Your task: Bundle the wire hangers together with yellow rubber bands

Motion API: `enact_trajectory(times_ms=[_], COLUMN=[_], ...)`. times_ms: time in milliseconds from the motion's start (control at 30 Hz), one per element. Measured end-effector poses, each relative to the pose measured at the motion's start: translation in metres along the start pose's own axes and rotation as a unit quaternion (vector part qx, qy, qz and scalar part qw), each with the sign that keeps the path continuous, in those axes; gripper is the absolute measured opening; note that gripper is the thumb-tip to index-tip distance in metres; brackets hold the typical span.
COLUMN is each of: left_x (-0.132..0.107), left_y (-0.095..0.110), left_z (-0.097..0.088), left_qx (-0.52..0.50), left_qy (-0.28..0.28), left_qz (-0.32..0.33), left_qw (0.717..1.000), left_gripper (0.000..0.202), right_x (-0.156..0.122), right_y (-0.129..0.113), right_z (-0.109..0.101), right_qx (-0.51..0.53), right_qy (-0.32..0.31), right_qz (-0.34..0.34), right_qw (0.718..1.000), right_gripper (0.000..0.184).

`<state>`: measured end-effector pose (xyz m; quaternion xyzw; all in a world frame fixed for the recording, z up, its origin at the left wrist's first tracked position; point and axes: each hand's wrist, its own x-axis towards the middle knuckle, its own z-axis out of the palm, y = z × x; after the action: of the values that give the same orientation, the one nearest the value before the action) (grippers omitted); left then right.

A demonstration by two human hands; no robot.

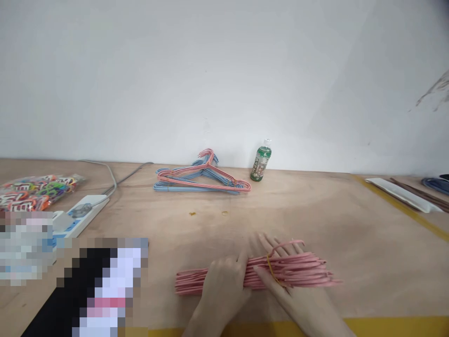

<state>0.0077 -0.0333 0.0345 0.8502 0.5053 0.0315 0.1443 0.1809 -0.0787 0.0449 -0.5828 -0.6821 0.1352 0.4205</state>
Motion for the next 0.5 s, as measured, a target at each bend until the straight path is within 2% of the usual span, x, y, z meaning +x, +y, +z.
enact_trajectory(times_ms=[133, 200, 267, 300, 367, 433, 500], left_x=[0.0, 0.001, 0.001, 0.002, 0.002, 0.002, 0.002], left_y=[-0.001, -0.001, -0.002, -0.002, -0.002, -0.002, -0.001], left_z=[0.0, 0.0, 0.0, 0.0, -0.001, -0.002, -0.004], left_qx=[-0.01, -0.022, -0.026, -0.023, -0.009, 0.0, 0.0], left_qy=[0.004, 0.013, 0.015, 0.011, -0.001, -0.007, -0.01], left_qz=[0.01, 0.02, 0.023, 0.022, 0.016, 0.012, 0.01], left_qw=[1.0, 0.999, 0.999, 0.999, 1.0, 1.0, 1.0], left_gripper=[0.024, 0.027, 0.032, 0.033, 0.034, 0.032, 0.03], right_x=[0.003, 0.006, 0.009, 0.01, 0.011, 0.01, 0.008], right_y=[-0.005, -0.006, -0.005, -0.003, 0.0, 0.003, 0.003], right_z=[-0.015, -0.022, -0.022, -0.02, -0.013, -0.008, -0.009], right_qx=[0.045, 0.1, 0.137, 0.129, 0.055, -0.014, -0.03], right_qy=[-0.083, -0.151, -0.208, -0.215, -0.182, -0.137, -0.122], right_qz=[0.001, 0.003, 0.033, 0.058, 0.088, 0.081, 0.059], right_qw=[0.996, 0.983, 0.968, 0.966, 0.978, 0.987, 0.99], right_gripper=[0.052, 0.053, 0.052, 0.05, 0.045, 0.038, 0.036])
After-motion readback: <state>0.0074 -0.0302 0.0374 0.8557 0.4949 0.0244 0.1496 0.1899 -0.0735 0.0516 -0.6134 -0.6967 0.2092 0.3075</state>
